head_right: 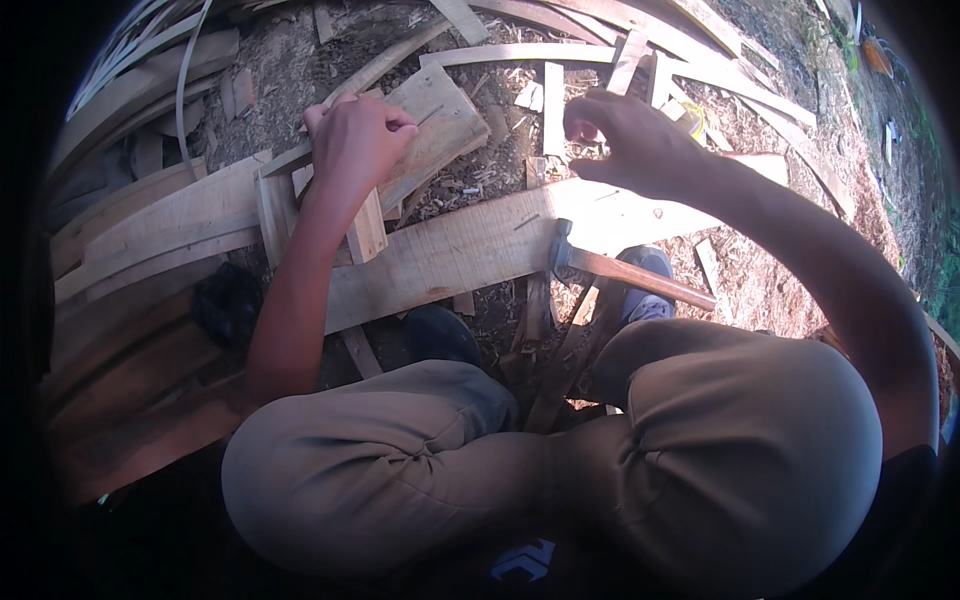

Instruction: The person assembles a small wooden box-like structure by hand, using a hammer to drive nails into the joints. They repeatedly position wooden pieces, hammer nails, and adjust the frame to secure the components.

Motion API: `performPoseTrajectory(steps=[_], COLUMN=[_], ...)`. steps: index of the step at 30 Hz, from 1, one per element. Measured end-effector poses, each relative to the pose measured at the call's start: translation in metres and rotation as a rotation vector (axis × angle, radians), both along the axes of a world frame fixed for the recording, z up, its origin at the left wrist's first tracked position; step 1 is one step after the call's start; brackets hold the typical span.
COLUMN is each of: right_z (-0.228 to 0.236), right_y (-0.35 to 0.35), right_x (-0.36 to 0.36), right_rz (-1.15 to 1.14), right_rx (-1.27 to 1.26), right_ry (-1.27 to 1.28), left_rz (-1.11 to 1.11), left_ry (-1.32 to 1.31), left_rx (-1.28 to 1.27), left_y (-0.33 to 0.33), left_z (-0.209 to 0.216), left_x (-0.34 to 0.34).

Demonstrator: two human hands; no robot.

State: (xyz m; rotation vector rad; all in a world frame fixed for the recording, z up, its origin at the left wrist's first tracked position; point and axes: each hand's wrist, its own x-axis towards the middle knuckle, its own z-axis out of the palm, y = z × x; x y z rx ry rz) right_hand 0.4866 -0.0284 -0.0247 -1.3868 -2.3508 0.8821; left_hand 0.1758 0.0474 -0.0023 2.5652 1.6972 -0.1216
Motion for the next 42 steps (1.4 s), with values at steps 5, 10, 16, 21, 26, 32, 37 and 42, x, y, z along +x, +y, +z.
performPoseTrajectory(steps=[5,10,16,21,26,32,37,42], right_z=[-0.022,-0.057,-0.005,0.024,0.049,0.044,0.032,0.028], right_y=[-0.163,-0.218,-0.208,-0.141,-0.048,-0.036,-0.039,-0.038], right_x=[0.051,0.034,0.021,0.033,-0.021,-0.044,-0.054,-0.054], right_rz=[-0.186,-0.384,-0.619,-0.394,-0.349,-0.271,-0.278,-0.286], right_rx=[-0.354,-0.189,-0.678,-0.423,-0.281,-0.240,-0.189,-0.211], right_ry=[-0.258,-0.236,-0.167,0.205,0.171,0.064,0.063,0.019], left_rz=[-0.020,-0.003,0.051,0.034,0.065,0.066,0.070,0.112], left_ry=[-0.081,-0.079,-0.004,-0.023,-0.029,-0.082,-0.057,-0.044], left_rx=[0.020,0.009,0.021,-0.011,0.031,0.033,0.029,-0.030], left_y=[0.004,0.001,-0.003,-0.001,-0.001,-0.001,0.001,0.001], left_z=[-0.009,-0.006,0.001,-0.003,-0.006,-0.005,-0.005,0.000], left_x=[0.008,0.003,-0.005,0.009,0.001,0.000,0.002,0.003])
